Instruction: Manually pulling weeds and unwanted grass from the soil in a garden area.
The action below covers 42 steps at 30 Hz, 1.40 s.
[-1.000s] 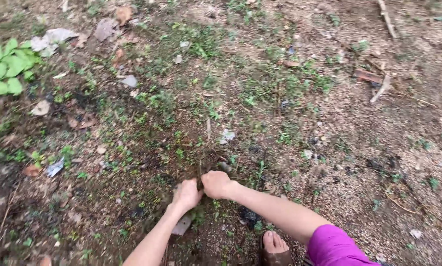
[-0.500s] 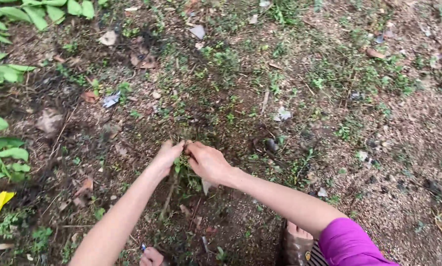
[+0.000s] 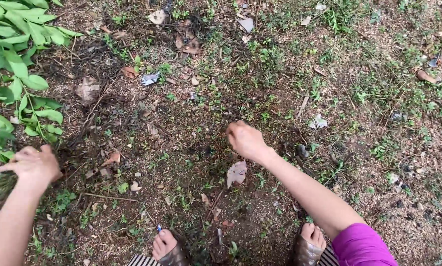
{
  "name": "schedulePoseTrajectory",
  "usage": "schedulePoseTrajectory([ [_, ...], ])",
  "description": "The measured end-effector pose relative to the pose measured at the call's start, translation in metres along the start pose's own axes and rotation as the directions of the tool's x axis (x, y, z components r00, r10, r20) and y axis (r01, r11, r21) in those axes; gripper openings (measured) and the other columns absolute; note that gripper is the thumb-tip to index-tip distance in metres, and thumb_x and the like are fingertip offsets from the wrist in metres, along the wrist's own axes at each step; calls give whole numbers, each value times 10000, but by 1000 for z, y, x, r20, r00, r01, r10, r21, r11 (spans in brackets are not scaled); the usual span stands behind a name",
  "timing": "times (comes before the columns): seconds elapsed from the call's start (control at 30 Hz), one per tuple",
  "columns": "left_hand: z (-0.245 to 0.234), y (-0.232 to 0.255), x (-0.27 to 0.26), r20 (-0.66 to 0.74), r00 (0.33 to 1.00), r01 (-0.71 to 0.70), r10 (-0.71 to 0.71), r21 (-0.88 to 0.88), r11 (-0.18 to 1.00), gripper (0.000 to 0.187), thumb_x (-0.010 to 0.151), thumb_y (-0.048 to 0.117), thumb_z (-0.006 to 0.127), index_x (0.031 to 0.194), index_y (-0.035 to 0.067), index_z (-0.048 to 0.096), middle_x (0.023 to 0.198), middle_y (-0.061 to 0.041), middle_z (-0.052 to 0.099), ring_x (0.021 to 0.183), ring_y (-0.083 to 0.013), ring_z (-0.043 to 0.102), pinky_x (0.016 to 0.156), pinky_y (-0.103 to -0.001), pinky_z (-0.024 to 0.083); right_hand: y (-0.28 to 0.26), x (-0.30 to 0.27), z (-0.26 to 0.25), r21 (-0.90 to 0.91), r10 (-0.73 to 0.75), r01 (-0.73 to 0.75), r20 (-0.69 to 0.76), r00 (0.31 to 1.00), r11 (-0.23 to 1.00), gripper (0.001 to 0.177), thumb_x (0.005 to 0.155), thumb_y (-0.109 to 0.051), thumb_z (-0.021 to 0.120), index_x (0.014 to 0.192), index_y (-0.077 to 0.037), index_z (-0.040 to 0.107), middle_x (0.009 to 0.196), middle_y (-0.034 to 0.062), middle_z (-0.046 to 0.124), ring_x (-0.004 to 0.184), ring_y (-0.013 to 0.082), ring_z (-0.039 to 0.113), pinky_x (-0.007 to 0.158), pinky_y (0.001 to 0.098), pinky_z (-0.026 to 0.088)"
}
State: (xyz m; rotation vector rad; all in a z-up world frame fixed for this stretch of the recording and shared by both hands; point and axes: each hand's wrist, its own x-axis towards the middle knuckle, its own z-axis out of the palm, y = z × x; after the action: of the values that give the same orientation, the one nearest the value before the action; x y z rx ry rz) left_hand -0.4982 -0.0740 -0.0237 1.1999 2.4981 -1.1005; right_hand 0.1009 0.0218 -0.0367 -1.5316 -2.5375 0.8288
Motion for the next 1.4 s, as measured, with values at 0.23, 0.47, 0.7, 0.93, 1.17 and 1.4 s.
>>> schedulePoseTrajectory([
  [0.23,-163,226,-182,-344,752,-616,563,-61,785,97,924,131,645,928,36,660,873,-144,701,745,-233,735,667,-419,611,43,14,-27,-359,362,-404,-180,915,841,565,985,-356,595,1358,46,460,1098,219,630,798,280,722,485,363,626],
  [0.47,-166,414,-235,-453,521,-846,723,-161,508,540,932,272,679,1332,-39,492,1266,-239,600,1189,-364,601,1025,-545,478,79,9,-35,-443,501,-486,-92,860,754,675,952,-652,572,1131,-1,582,936,141,674,720,212,714,531,351,579],
  [0.7,-157,468,-226,-463,619,-781,635,-272,563,457,903,275,683,1187,-54,543,1230,-251,593,1133,-384,611,889,-514,542,102,10,49,-301,172,-157,26,985,941,349,994,-293,573,725,-104,692,611,78,664,505,171,650,426,357,567],
  [0.93,-127,463,-227,-263,656,-590,708,-764,262,325,1062,186,462,920,-12,677,891,-183,771,785,-312,720,796,-461,572,70,-20,1,-144,-76,83,55,996,986,330,962,-225,596,668,-79,628,541,61,619,441,195,629,398,378,534],
  [1.17,-166,428,-242,-432,492,-852,756,-415,317,260,988,195,583,1125,-24,552,863,-205,697,702,-316,664,616,-443,570,95,36,-55,-314,49,-158,-331,943,936,353,900,-293,655,1089,-1,598,925,166,676,702,264,724,455,346,583],
  [1.4,-152,491,-232,-602,502,-854,621,-230,467,432,854,242,687,1161,-28,549,911,-234,685,779,-369,711,603,-461,609,141,58,-22,-511,225,-292,-189,956,809,498,942,-500,587,1121,-40,657,1036,180,701,892,315,728,611,404,621],
])
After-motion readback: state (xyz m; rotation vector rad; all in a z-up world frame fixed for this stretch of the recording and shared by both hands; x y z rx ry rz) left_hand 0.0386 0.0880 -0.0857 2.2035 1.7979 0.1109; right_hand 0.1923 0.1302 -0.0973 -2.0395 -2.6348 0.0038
